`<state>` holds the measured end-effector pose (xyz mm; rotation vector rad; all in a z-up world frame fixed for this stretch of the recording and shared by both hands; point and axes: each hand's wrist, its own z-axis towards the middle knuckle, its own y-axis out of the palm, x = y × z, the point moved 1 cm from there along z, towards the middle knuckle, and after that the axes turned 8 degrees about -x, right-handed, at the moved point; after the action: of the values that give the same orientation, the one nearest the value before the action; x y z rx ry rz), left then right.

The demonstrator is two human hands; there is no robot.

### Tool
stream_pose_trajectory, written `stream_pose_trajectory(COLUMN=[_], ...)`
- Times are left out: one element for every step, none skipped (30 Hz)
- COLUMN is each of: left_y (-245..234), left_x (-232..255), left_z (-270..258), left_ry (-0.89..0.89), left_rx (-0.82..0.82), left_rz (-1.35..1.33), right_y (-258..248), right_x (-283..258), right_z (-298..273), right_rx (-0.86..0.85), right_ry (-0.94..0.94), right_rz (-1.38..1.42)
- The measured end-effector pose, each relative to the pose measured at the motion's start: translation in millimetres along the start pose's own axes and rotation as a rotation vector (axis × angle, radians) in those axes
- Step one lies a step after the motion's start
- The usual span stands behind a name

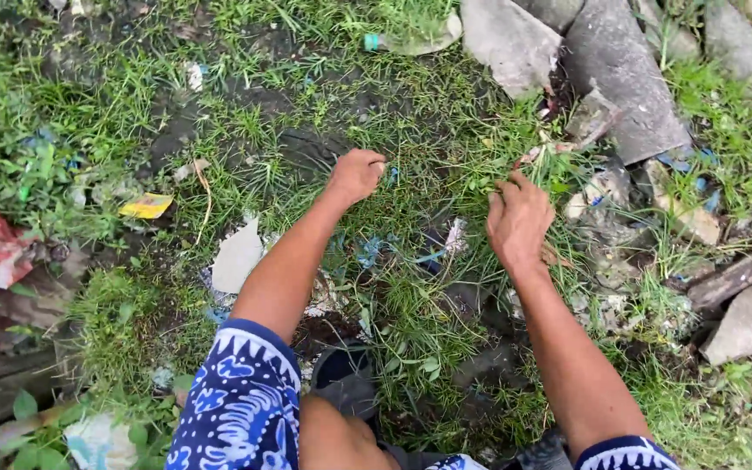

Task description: Manual weeding of overgrown grass and plants on the ground in an outdoor area.

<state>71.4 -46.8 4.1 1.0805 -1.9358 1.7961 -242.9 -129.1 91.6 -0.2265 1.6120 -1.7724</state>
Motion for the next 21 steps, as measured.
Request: stream_pose_trajectory(left_y=[-17, -33, -48, -45, -41, -34, -30, -25, -20, -23, -26, -31, -30, -28, -26, -27, -28, -30, -30, -32, -33], left_x=[2, 3, 4, -12, -28, -45, -52, -59, -65, -61, -56, -51, -53, -55, -57, -57, -56, -57, -58, -60, -61], left_z=[-18, -34, -50, -53, -56, -59, -60, -63, -66, -72, -77, -82, -82, -82, -83, -84, -85, -86, -88, -89, -90], left_ry=[-0.009, -0.166, -0.323, -0.323, -0.319, -0.315, -0.317, -0.235, -0.152, -0.158, -0.152, -0.141, -0.141, -0.154, -0.165, -0.169, -0.161, -0.157, -0.164, -0.161, -0.158], left_rx=[0.014, -0.015, -0.045, -0.036, -0.059, -0.086, -0.082, -0.039, 0.006, 0.008, -0.042, -0.094, -0.093, -0.106, -0.119, -0.118, -0.088, -0.057, -0.056, -0.076, -0.096], left_rz=[-0.011, 0.0, 0.009, -0.003, 0.178, 0.357, 0.343, 0.423, 0.502, 0.489, 0.481, 0.475, 0.465, 0.45, 0.435, 0.425, 0.413, 0.402, 0.393, 0.413, 0.433], right_y=[4, 7, 10, 9, 10, 11, 24, 37, 50, 64, 77, 90, 99, 108, 118, 121, 124, 127, 134, 140, 146], right_x=[-15, -28, -42, -62, -81, -100, -108, -116, -124, -128, -132, -136, -139, -140, -141, -146, -151, -156, -158, -160, -162], right_z=[4, 8, 11, 11, 11, 8, 9, 8, 7, 6, 5, 5, 6, 6, 6, 10, 13, 17, 21, 25, 30], right_rx=[-0.005, -0.006, -0.009, -0.01, -0.084, -0.163, -0.168, -0.26, -0.352, -0.362, -0.396, -0.425, -0.43, -0.445, -0.459, -0.466, -0.449, -0.434, -0.443, -0.416, -0.388], right_ry=[-0.019, -0.085, -0.152, -0.164, -0.122, -0.076, -0.084, -0.073, -0.06, -0.065, -0.069, -0.068, -0.07, -0.047, -0.025, -0.027, -0.052, -0.08, -0.085, -0.147, -0.208], right_rz=[-0.005, 0.1, 0.205, 0.196, 0.335, 0.472, 0.46, 0.494, 0.527, 0.517, 0.493, 0.469, 0.46, 0.437, 0.415, 0.408, 0.388, 0.37, 0.364, 0.308, 0.253])
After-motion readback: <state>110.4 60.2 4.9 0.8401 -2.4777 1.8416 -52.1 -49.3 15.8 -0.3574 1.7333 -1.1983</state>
